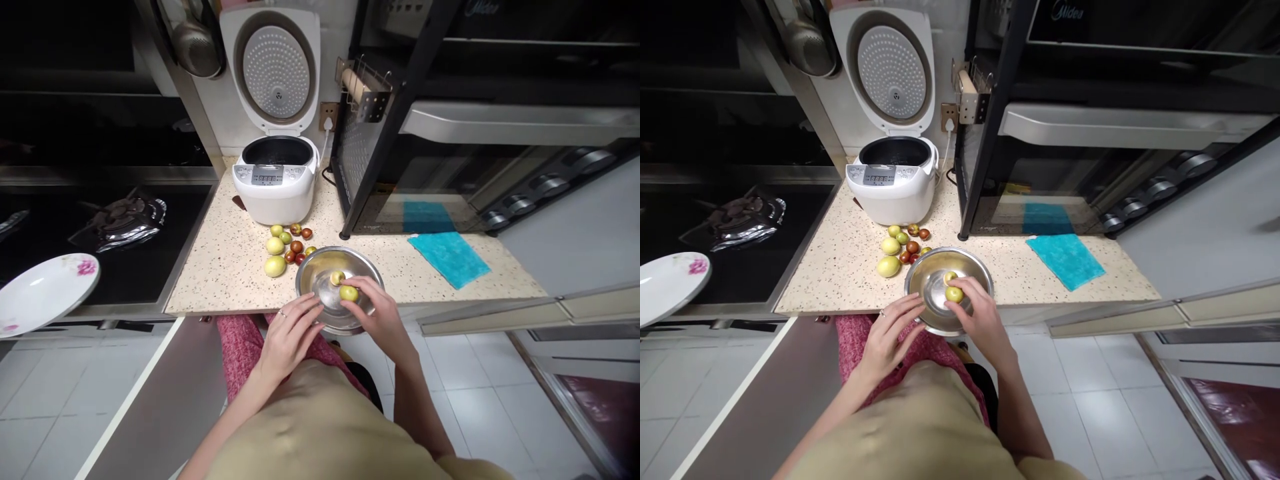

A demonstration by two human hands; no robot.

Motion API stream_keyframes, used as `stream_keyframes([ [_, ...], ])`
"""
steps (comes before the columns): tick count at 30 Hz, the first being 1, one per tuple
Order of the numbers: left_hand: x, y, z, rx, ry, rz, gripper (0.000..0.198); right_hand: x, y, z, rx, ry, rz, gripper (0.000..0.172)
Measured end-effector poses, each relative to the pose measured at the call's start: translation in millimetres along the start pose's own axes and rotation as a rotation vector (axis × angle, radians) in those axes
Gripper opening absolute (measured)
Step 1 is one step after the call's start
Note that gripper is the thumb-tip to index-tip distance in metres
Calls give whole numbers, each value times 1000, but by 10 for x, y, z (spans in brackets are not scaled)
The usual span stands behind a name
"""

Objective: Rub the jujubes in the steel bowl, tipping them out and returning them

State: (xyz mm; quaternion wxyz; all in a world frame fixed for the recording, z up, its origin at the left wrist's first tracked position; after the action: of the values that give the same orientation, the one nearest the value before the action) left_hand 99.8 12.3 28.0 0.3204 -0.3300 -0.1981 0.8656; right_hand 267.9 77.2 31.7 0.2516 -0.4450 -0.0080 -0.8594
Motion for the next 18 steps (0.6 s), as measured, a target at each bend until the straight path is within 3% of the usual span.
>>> stream_keyframes([
  [8,50,28,-126,123,-14,41,35,-341,-41,-71,128,74,-121,20],
  [18,67,21,-177,147,-18,43,24,-467,-118,-145,155,213,-198,28],
])
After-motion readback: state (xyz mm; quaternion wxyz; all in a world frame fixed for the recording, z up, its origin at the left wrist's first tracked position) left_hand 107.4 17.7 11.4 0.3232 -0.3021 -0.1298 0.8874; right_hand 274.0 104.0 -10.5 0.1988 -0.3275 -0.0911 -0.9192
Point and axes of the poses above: each hand's wrist, its own y-axis away from the middle knuckle, its own z-axis out of the back of the hand, x = y × z, the point moved 9 cm from there along -y, towards the middle knuckle, and after that the axes turned 11 degrees about x, right-handed, at the moved point
